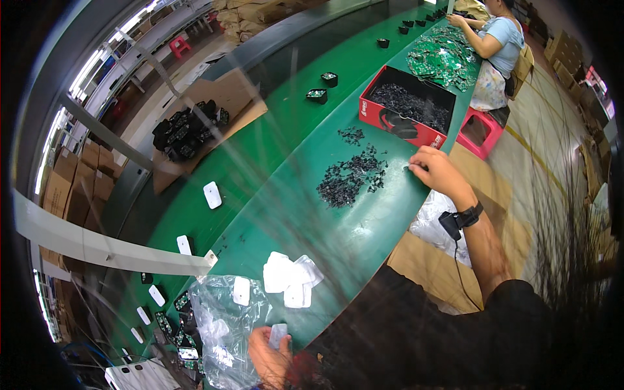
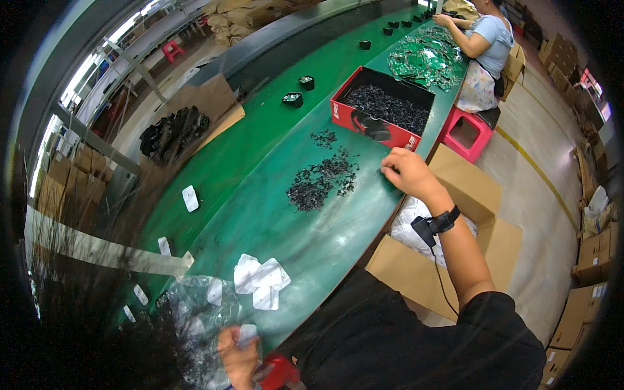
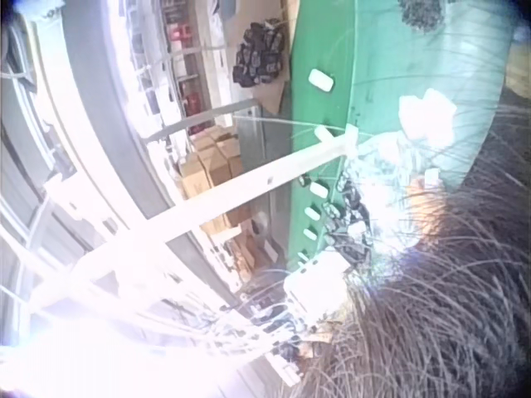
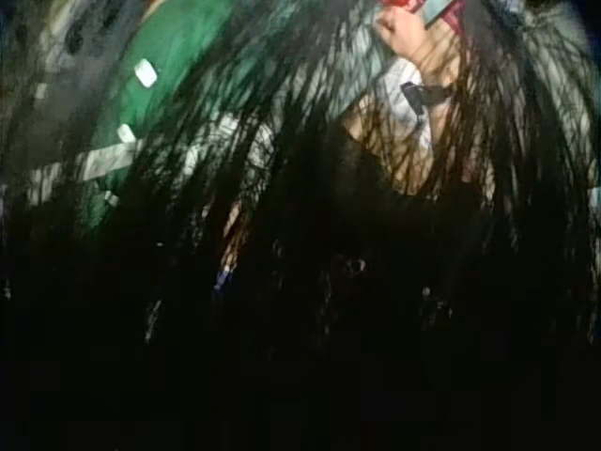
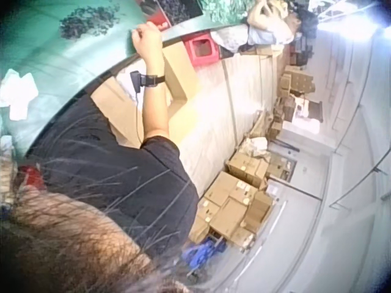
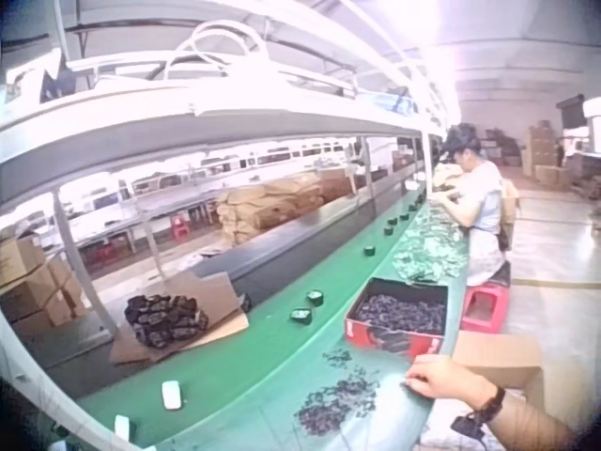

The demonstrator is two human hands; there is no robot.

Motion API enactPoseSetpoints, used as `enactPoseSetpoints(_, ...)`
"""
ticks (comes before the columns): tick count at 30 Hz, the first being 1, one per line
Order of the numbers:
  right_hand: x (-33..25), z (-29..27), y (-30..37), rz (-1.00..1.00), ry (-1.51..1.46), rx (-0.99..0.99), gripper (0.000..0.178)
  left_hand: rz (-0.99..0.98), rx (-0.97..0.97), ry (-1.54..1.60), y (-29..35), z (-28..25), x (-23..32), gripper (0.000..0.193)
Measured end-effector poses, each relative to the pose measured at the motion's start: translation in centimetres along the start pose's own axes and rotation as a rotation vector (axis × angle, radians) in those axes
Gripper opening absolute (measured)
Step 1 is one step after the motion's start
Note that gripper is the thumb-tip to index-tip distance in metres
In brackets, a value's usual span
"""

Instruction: The person assembles electronic devices by inserting a small black component into a white plastic piece, placing a circuit board into a black housing, and snapping the white piece on top. They repeat this process multiple times, occasionally reaching for small parts on the table.

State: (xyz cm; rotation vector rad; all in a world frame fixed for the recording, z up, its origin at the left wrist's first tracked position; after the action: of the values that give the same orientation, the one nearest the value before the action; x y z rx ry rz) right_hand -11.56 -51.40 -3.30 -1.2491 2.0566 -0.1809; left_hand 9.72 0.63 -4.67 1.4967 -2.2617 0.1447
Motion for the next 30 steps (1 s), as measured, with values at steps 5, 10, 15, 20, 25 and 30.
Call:
enactPoseSetpoints(5,-1.5,2.0,-2.0,-0.191,0.128,-0.167,0.009,-0.143,0.105,0.668,1.1,-0.2,-0.6,0.05)
enactPoseSetpoints(10,-2.7,1.0,-1.6,-0.226,0.125,-0.04,0.008,-0.268,0.097,1.208,1.3,-2.3,4.5,0.059)
enactPoseSetpoints(15,-18.7,5.9,-1.1,-0.447,-0.566,-0.369,0.007,-0.148,0.069,1.147,1.5,-0.3,6.1,0.047)
enactPoseSetpoints(20,-31.9,9.1,1.5,-0.688,-0.9,-0.508,0.01,-0.05,0.014,1.204,1.8,-0.9,7.1,0.052)
enactPoseSetpoints(25,-34.8,10.0,2.6,-0.82,-0.829,-0.468,0.012,0.002,-0.081,1.32,3.6,-2.4,6.7,0.045)
enactPoseSetpoints(30,-35.5,10.4,3.1,-0.776,-0.901,-0.459,0.014,-0.015,0.031,1.336,4.8,-2.2,5.5,0.037)
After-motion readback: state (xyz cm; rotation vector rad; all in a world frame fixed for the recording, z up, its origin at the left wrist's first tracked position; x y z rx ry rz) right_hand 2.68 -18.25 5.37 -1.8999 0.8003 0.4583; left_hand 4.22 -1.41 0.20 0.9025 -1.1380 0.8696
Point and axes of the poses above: each hand's wrist, its own y-axis away from the middle knuckle, its own z-axis out of the palm, x = y × z, the point moved 5 cm from there along -y, towards the middle knuckle, and after that the axes turned 9 degrees about -z, right-handed, at the moved point
